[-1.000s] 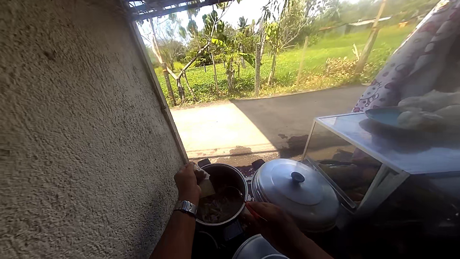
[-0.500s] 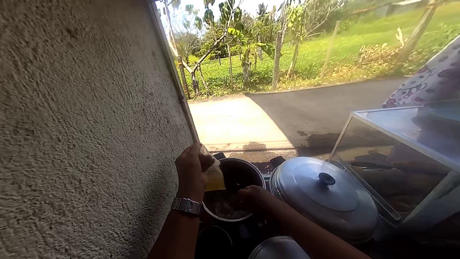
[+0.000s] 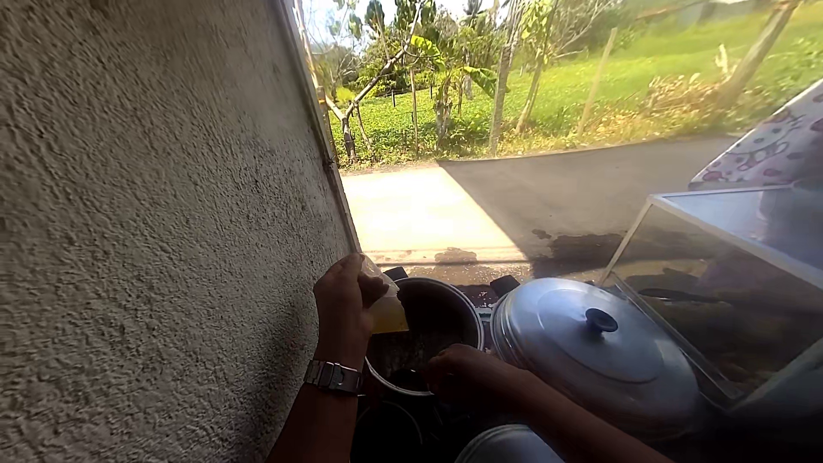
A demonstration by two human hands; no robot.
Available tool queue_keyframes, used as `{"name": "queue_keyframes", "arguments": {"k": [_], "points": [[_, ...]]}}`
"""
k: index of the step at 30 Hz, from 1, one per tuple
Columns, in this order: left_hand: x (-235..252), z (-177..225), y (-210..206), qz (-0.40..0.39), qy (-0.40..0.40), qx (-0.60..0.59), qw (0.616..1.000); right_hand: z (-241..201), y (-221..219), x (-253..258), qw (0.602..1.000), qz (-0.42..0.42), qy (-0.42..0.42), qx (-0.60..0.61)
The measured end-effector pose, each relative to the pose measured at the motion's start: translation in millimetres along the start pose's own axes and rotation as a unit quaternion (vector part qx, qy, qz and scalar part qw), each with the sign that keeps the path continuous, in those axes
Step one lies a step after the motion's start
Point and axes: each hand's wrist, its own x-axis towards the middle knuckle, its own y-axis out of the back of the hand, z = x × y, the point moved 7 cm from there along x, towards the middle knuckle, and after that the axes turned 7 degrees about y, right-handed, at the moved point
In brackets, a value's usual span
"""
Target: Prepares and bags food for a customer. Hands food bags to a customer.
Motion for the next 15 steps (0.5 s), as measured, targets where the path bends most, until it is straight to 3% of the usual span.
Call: {"name": "queue_keyframes", "arguments": {"k": [5, 10, 15], "points": [[-1, 2, -6, -0.018, -0.001, 0.006, 1.000, 18, -2, -2, 0.994, 0.079, -0.013, -0.077], [-4, 6, -12, -0.034, -0.012, 0.019, 0.999, -4, 41, -65, 0.951, 0.301, -0.041, -0.064], [-6, 2, -14, -0.049, -0.008, 0.070, 0.996, -38, 36, -121, 0.930, 0.345, -0.024, -0.122]]}}
